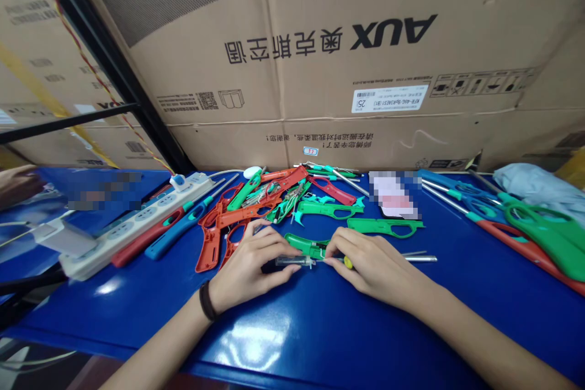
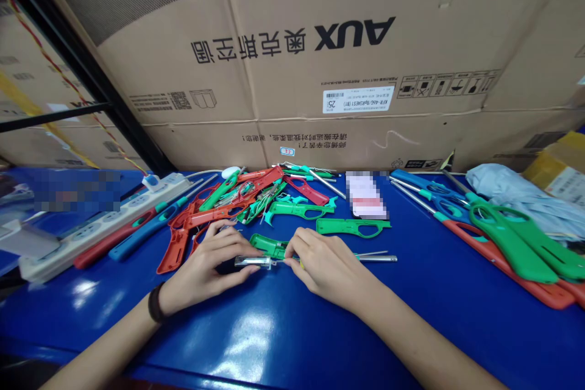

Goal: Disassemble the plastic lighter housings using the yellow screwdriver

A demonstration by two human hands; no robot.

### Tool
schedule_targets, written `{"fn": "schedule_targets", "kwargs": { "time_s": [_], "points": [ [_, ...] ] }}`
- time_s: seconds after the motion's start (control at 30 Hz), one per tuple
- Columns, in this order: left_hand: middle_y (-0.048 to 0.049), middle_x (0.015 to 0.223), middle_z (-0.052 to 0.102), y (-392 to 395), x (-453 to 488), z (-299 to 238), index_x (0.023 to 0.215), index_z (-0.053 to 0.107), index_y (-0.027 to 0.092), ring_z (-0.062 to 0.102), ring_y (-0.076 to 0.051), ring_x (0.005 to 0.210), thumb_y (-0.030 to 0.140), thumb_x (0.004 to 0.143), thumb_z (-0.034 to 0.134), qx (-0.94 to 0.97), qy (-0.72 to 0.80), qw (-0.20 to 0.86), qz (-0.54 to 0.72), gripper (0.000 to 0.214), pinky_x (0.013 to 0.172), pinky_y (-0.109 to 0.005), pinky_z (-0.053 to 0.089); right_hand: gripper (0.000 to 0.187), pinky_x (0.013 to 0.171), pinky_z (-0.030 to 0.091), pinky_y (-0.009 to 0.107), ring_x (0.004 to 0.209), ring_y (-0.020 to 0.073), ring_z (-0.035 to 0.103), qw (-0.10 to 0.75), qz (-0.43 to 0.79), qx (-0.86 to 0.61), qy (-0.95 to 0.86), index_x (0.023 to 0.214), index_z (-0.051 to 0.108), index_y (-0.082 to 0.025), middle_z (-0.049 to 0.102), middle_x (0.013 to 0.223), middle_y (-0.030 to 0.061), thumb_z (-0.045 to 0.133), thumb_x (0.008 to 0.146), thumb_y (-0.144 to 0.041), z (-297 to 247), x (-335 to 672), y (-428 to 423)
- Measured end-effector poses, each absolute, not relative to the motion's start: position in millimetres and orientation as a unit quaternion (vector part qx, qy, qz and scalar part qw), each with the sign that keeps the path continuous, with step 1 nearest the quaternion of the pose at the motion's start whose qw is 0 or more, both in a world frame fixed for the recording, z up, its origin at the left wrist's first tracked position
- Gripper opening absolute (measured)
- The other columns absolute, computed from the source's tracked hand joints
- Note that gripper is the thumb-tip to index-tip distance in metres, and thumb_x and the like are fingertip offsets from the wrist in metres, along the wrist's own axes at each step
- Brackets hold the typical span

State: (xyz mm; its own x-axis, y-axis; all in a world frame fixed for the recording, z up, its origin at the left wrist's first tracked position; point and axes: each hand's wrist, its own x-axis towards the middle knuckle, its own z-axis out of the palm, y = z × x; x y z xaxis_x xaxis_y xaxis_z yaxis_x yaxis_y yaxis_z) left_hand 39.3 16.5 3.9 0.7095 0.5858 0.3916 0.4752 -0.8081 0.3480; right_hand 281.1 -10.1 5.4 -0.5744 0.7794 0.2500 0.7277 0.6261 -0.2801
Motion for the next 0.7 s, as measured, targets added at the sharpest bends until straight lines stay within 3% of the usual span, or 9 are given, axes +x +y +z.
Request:
{"fn": "schedule_targets", "kwargs": {
  "time_s": [0.7],
  "points": [
    [0.0029, 0.085, 0.067, 12.8, 42.5, 6.3, 0.099, 0.064, 0.026, 0.06, -0.013, 0.079, 0.023, 0.083, 0.063, 0.919, 0.281, 0.097, 0.259, 0.016, 0.099, -0.039, 0.024, 0.006, 0.059, 0.04, 0.026, 0.072, 0.0134, 0.057, 0.172, 0.06, -0.426, -0.886, 0.088, 0.056, -0.019, 0.06, 0.089, 0.0002, 0.051, 0.09, -0.02, 1.9, 280.8, -13.4]
  ]
}}
